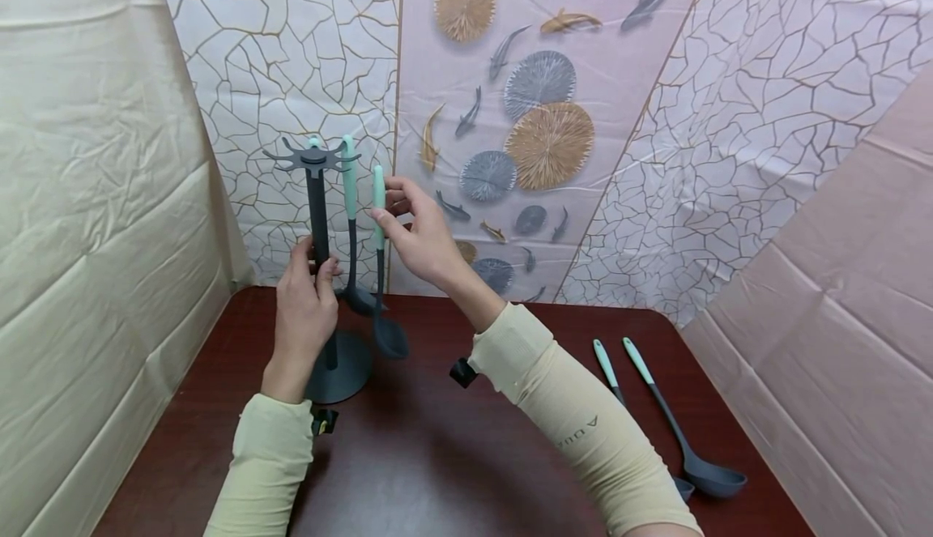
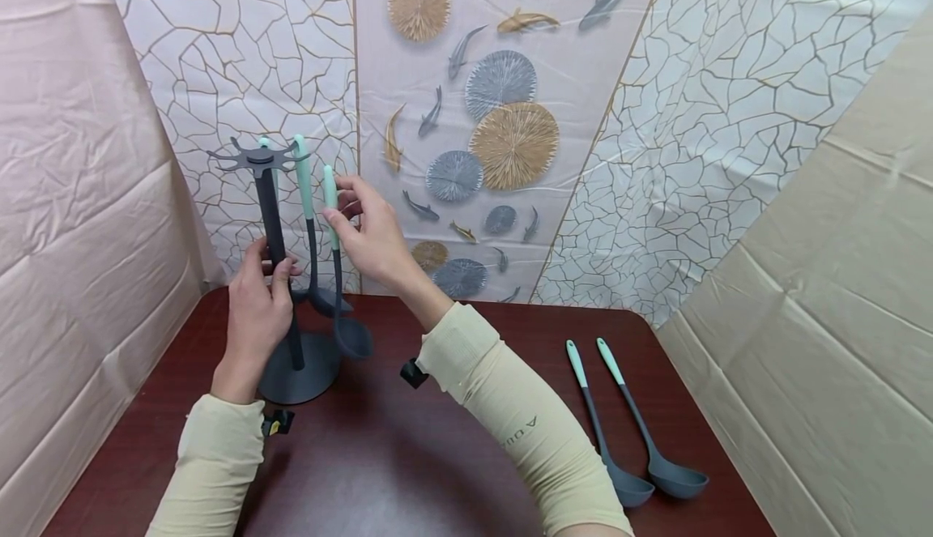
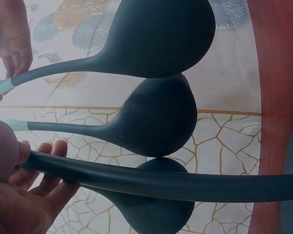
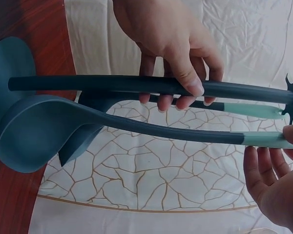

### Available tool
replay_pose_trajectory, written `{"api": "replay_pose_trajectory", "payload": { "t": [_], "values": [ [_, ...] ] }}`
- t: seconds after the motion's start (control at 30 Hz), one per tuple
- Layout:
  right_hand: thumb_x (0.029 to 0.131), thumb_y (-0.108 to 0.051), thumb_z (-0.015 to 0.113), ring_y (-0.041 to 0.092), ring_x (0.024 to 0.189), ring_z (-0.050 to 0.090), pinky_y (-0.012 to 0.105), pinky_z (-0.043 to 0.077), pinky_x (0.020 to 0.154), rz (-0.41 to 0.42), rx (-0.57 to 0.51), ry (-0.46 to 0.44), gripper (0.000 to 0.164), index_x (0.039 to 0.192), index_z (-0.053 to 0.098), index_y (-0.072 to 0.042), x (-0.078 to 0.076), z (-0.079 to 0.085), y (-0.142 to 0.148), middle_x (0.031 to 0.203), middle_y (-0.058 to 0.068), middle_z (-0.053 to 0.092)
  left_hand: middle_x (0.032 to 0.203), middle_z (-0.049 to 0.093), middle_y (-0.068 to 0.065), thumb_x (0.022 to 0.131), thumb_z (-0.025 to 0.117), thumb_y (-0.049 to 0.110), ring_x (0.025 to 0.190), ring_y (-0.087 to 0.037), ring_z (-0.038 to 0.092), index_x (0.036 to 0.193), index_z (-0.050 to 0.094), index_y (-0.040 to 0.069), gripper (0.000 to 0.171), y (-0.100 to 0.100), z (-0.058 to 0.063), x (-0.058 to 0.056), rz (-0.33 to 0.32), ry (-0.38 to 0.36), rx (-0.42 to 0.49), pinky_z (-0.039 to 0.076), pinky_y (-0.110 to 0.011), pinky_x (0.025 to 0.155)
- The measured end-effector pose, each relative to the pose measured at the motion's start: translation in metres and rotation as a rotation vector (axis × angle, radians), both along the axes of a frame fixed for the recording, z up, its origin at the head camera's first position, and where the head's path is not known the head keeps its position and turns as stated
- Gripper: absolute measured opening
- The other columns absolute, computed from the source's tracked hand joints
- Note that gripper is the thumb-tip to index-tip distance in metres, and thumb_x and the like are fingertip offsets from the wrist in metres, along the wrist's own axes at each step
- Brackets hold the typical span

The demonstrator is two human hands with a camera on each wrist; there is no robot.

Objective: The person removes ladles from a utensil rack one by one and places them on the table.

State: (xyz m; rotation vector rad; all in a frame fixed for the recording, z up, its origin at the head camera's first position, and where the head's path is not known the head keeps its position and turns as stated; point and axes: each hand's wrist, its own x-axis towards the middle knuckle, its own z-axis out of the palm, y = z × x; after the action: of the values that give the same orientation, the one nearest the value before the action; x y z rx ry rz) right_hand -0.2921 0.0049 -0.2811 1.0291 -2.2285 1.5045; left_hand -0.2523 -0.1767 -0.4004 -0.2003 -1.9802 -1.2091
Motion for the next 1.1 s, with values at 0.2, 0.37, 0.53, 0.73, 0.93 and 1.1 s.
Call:
{"api": "replay_pose_trajectory", "payload": {
  "t": [0.2, 0.37, 0.53, 0.73, 0.93, 1.1],
  "values": [
    [0.107, -0.014, 0.063, 0.016, 0.096, 0.063, 0.033, 0.057, 0.075, -0.005, -0.004, 0.005, 0.033, 0.139, 0.061, -0.007, -0.001, 0.000, 0.002, 0.113, 0.007, 0.067, 0.114, 0.067, -0.024, 0.111, 0.056, 0.017, 0.100, -0.037, 0.072, 0.147, 0.049, -0.003, 0.041, 0.000, 0.000, 0.001, 0.005, -0.010, -0.001, 0.058, -0.059, 0.086],
    [0.107, -0.013, 0.064, 0.018, 0.095, 0.063, 0.033, 0.057, 0.073, 0.013, -0.021, -0.001, 0.031, 0.137, 0.061, -0.006, -0.002, 0.001, 0.005, 0.109, 0.007, 0.066, 0.113, 0.067, -0.023, 0.111, 0.056, 0.016, 0.099, -0.037, 0.073, 0.147, 0.049, -0.003, 0.041, 0.000, 0.000, 0.000, 0.005, -0.010, 0.003, 0.058, -0.060, 0.086],
    [0.107, -0.013, 0.064, 0.018, 0.095, 0.066, 0.033, 0.055, 0.076, 0.008, -0.012, 0.010, 0.029, 0.135, 0.061, -0.008, -0.003, 0.000, 0.009, 0.110, 0.007, 0.067, 0.112, 0.067, -0.023, 0.111, 0.056, 0.017, 0.099, -0.036, 0.073, 0.146, 0.050, -0.003, 0.040, 0.001, -0.001, -0.001, 0.015, -0.005, -0.001, 0.057, -0.059, 0.086],
    [0.106, -0.013, 0.064, 0.017, 0.094, 0.067, 0.033, 0.056, 0.074, -0.018, -0.002, 0.015, 0.029, 0.135, 0.062, -0.008, -0.004, -0.001, 0.013, 0.110, 0.006, 0.067, 0.110, 0.067, -0.022, 0.111, 0.055, 0.015, 0.099, -0.037, 0.072, 0.147, 0.050, -0.003, 0.040, 0.002, -0.001, -0.001, 0.018, 0.009, -0.006, 0.057, -0.060, 0.086],
    [0.105, -0.012, 0.066, 0.017, 0.092, 0.068, 0.033, 0.055, 0.072, -0.029, 0.002, 0.019, 0.029, 0.134, 0.062, -0.009, -0.006, 0.000, 0.016, 0.108, 0.007, 0.067, 0.110, 0.067, -0.022, 0.111, 0.055, 0.017, 0.100, -0.037, 0.071, 0.147, 0.050, -0.003, 0.041, 0.001, -0.001, -0.001, 0.003, 0.009, -0.001, 0.056, -0.060, 0.087],
    [0.105, -0.013, 0.067, 0.018, 0.092, 0.068, 0.034, 0.056, 0.071, -0.029, -0.002, 0.023, 0.030, 0.134, 0.063, -0.009, -0.008, 0.000, 0.019, 0.108, 0.006, 0.067, 0.110, 0.068, -0.022, 0.111, 0.055, 0.017, 0.100, -0.037, 0.071, 0.146, 0.050, -0.003, 0.040, 0.000, -0.001, -0.001, 0.001, 0.008, 0.006, 0.056, -0.059, 0.087]
  ]
}}
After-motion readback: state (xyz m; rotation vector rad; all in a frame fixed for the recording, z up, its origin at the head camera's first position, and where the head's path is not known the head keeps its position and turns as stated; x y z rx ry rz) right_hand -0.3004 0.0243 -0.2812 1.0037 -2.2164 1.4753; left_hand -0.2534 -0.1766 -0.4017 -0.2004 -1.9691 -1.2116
